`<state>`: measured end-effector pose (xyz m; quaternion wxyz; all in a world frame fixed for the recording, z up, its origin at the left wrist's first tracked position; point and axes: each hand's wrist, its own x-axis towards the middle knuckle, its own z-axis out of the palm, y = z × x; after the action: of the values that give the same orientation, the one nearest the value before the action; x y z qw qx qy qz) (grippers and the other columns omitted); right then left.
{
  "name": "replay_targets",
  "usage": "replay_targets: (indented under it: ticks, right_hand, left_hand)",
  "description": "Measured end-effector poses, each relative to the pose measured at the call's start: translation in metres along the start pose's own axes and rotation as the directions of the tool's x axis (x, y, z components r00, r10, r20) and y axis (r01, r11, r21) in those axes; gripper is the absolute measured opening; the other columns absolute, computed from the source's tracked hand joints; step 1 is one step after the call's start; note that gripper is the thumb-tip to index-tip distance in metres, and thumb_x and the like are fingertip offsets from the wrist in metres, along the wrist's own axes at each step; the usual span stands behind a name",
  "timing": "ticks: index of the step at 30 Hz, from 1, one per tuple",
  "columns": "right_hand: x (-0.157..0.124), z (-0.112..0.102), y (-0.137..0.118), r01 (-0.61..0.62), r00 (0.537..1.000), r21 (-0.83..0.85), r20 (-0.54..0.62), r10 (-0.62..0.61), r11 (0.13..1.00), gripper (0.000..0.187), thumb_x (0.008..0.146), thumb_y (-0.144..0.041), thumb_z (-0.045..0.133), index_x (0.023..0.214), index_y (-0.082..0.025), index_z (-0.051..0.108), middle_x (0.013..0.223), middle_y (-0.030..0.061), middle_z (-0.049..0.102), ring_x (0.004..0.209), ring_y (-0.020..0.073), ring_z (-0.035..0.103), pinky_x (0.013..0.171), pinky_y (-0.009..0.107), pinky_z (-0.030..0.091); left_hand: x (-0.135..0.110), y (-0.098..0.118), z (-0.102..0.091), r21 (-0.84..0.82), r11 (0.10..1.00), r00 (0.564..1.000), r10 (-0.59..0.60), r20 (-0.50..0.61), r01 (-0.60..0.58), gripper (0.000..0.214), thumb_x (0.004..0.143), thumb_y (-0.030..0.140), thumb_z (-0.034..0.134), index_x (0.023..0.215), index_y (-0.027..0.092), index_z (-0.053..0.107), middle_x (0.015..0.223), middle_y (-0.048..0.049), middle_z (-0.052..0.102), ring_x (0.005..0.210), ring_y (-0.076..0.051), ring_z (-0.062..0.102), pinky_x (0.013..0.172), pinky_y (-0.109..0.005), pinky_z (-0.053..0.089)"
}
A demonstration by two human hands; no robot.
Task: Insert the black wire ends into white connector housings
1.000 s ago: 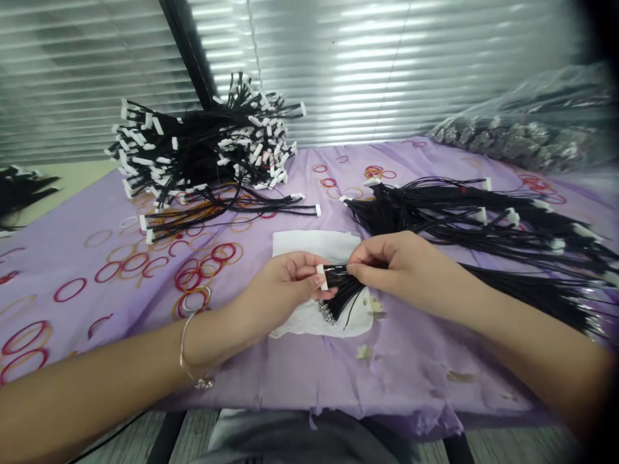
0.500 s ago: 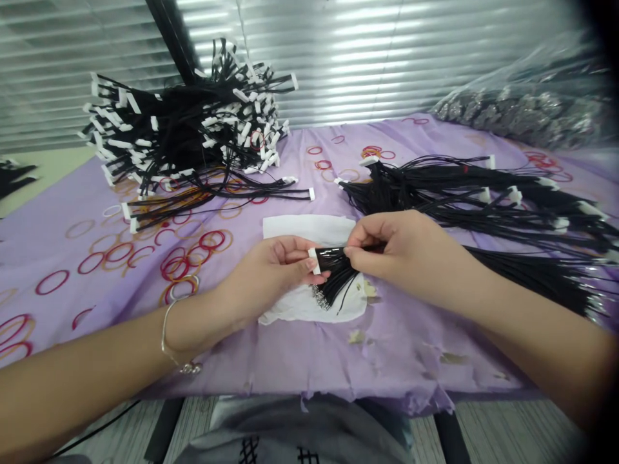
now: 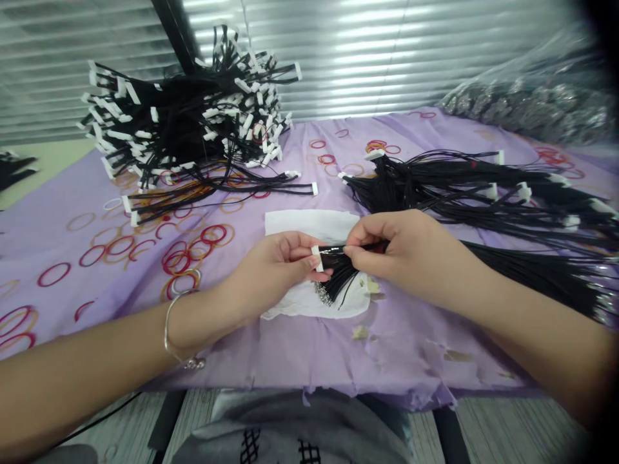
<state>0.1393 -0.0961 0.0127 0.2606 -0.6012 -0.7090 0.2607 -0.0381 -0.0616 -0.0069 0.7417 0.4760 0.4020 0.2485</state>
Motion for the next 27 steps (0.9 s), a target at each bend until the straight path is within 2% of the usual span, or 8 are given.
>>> replay_targets:
  ticks: [16, 27]
  right_hand:
    - [-0.0019, 0.0006, -0.0012, -0.027, 0.998, -0.007, 0.048, 0.028, 1.000, 0.011, 0.069, -0.020, 0.052, 0.067, -0.016, 0.062, 0.058, -0.0032, 0.057, 0.049, 0.0066, 0.045, 0.046, 0.020, 0.031]
    - [0.0010, -0.0040, -0.0014, -0.008, 0.992, 0.076, 0.123, -0.001, 0.997, 0.011, 0.071, -0.018, 0.053, 0.066, -0.015, 0.062, 0.057, -0.0035, 0.055, 0.051, 0.0054, 0.043, 0.047, 0.019, 0.031]
  left_hand:
    - [0.0017, 0.0009, -0.0006, 0.087, 0.996, 1.000, 0.022, 0.013, -0.023, 0.011, 0.080, 0.003, 0.051, 0.087, 0.009, 0.056, 0.069, 0.0014, 0.064, 0.062, -0.004, 0.062, 0.067, -0.016, 0.050]
    - [-0.0007, 0.0023, 0.0007, 0.090, 0.996, 1.000, 0.009, 0.003, -0.010, 0.011, 0.078, 0.004, 0.054, 0.086, 0.010, 0.057, 0.071, 0.0008, 0.065, 0.064, -0.006, 0.062, 0.066, -0.017, 0.049]
